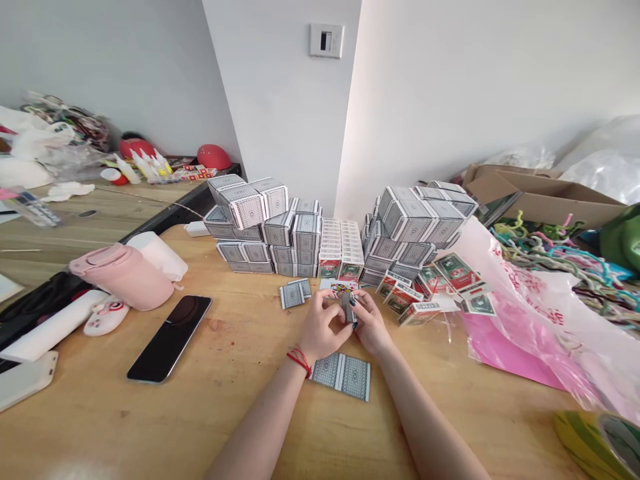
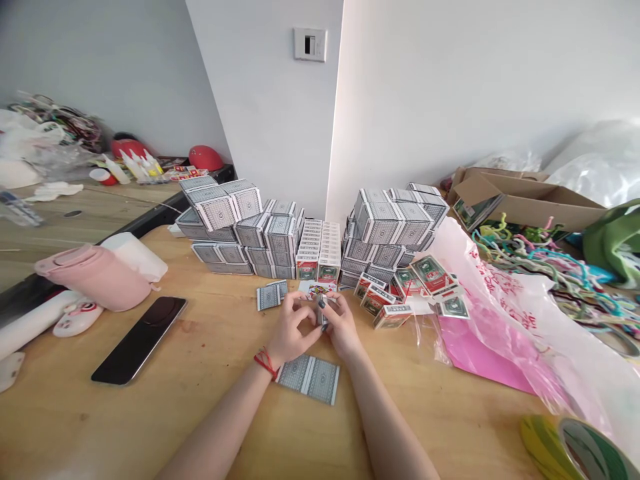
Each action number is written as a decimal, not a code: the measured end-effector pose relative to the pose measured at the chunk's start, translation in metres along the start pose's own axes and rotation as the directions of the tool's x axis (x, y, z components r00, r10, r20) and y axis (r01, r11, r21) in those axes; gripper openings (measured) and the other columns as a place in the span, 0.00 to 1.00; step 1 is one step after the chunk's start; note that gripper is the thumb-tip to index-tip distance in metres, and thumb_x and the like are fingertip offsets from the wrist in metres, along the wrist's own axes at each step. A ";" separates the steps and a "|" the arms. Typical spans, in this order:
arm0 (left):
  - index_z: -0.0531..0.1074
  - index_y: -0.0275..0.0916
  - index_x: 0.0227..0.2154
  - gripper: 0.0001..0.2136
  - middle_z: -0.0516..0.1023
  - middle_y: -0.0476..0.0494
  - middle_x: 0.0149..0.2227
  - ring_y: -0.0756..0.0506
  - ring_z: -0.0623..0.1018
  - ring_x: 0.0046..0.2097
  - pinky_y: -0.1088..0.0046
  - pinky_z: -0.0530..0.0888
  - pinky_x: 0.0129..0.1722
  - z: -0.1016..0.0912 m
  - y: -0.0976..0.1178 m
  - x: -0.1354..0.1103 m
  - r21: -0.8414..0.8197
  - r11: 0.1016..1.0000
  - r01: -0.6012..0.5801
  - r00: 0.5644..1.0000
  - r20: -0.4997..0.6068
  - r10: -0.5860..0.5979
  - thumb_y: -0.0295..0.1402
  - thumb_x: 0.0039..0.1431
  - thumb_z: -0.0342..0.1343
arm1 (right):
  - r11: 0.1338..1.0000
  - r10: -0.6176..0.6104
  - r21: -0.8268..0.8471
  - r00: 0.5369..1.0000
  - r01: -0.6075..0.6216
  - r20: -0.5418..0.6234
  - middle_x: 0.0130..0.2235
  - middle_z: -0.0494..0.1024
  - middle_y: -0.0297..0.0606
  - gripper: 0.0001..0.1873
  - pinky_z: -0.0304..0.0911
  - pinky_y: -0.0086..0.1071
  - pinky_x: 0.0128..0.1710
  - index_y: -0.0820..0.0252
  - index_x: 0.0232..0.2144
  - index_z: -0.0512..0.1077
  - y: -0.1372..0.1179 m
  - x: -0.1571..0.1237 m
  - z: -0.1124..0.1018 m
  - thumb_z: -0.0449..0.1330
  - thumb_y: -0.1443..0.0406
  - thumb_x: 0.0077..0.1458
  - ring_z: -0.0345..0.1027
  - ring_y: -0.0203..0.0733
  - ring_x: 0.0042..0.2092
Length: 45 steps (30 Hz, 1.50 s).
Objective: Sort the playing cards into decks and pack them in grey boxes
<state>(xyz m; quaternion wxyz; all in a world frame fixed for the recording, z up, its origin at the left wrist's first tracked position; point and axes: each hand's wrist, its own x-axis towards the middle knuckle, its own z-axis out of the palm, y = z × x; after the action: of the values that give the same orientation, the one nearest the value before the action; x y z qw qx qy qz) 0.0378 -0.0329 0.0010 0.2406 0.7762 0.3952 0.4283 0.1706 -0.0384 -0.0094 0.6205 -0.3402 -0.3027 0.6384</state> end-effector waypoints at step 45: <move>0.65 0.38 0.22 0.05 0.69 0.42 0.46 0.45 0.69 0.48 0.65 0.67 0.45 0.003 -0.013 0.000 -0.078 0.996 0.049 0.976 0.214 -0.031 0.27 0.45 0.57 | 0.997 -0.079 -0.014 0.996 0.078 -0.051 0.47 0.71 0.39 0.22 0.55 0.41 0.51 0.55 0.45 0.67 -0.002 0.005 -0.007 0.59 0.57 0.46 0.61 0.45 0.52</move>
<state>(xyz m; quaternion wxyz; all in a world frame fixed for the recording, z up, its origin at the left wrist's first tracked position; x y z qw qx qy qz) 0.0351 -0.0256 -0.0102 0.3222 0.7988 0.3645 0.3539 0.1774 -0.0331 -0.0121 0.6507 -0.3481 -0.3035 0.6027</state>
